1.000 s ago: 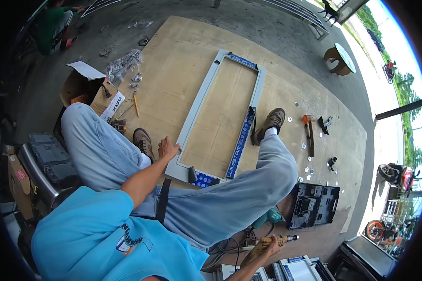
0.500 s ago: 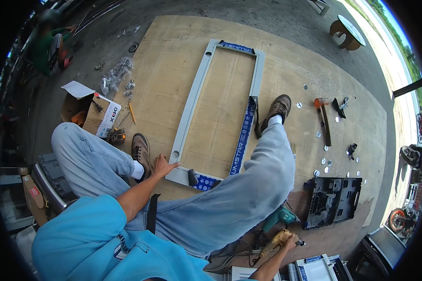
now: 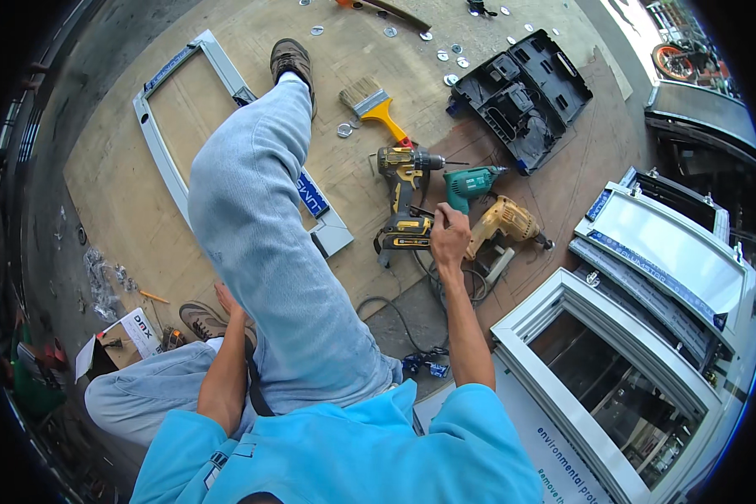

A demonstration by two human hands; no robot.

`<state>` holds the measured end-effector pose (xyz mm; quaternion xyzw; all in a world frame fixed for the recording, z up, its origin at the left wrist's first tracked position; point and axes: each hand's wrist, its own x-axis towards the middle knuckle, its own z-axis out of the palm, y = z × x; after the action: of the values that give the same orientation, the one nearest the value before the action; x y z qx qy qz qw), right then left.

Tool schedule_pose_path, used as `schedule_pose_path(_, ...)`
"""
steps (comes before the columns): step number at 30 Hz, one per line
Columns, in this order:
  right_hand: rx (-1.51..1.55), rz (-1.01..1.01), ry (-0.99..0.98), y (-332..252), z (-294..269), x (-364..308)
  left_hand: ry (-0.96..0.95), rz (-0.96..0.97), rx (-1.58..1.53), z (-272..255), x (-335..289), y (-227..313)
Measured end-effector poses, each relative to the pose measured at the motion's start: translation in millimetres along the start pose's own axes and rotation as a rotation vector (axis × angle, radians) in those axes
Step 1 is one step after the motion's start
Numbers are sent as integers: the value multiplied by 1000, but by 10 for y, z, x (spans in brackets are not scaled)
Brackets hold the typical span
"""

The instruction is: Assembling an aluminum window or door frame by marking, drilling, and attaching hinges.

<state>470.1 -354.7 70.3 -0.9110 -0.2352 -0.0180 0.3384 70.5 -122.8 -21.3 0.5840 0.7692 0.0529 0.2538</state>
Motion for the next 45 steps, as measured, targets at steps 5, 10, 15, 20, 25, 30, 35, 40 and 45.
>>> schedule_pose_path(5, -139, -317, -450, -688, 938, 290, -86, 5, -37, -345, 147, 87)
schedule_pose_path(10, -114, -408, -465, -1385, 1649, 411, -234, -54, -119, -154, 175, -88)
schedule_pose_path(15, 103, -375, -487, -1626, 1558, 697, -188, -171, -193, -286, 188, -357)
schedule_pose_path(20, 530, -258, -747, -2291, 1957, -184, -87, -106, -292, -349, 162, -234)
schedule_pose_path(25, 1016, -261, -991, -3796, 2625, -520, -47, -101, -386, -24, 130, -191)
schedule_pose_path(30, 1031, -123, -1068, -3447, 2817, 262, -80, -202, -459, -329, 95, -151)
schedule_pose_path(35, 984, 63, -1018, -2797, 2382, 1187, -44, -222, -530, -453, 227, 57)
schedule_pose_path(40, 981, 135, -622, -2354, 520, 2784, -115, -251, -518, -246, 307, -47)
schedule_pose_path(45, 519, -524, -996, -4206, 122, 1456, -132, -288, -541, -351, 222, -222)
